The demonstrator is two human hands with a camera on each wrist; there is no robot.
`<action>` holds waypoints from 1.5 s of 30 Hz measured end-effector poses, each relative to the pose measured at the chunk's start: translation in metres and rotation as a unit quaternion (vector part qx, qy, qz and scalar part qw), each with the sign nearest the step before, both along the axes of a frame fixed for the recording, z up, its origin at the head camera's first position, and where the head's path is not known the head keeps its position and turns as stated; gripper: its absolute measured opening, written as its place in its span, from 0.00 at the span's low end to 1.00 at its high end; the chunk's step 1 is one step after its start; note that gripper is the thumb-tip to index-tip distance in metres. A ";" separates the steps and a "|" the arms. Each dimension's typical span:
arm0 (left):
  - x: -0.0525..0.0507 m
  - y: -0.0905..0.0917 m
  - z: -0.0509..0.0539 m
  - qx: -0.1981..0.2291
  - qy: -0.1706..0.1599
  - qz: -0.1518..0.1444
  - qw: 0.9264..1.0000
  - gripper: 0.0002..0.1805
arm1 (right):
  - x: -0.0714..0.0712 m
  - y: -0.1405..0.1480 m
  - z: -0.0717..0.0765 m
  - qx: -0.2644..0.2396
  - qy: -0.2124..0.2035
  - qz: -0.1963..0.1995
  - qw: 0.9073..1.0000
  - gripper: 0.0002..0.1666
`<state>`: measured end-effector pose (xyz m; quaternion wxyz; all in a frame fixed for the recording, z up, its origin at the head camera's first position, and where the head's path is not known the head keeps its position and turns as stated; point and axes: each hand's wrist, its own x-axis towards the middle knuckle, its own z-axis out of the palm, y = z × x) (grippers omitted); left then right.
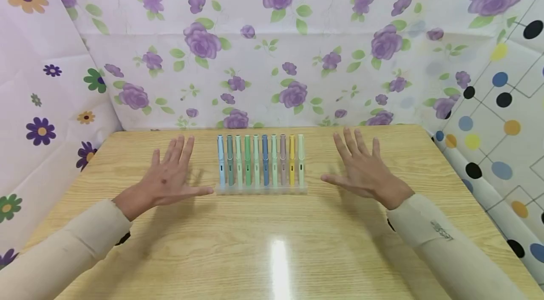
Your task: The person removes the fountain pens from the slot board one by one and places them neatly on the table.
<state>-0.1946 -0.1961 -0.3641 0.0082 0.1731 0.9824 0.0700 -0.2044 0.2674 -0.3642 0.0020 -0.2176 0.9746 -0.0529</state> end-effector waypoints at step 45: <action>-0.024 0.012 -0.036 0.215 -0.058 -0.116 0.968 0.57 | -0.047 -0.055 0.015 -0.181 -0.067 0.072 0.979 0.46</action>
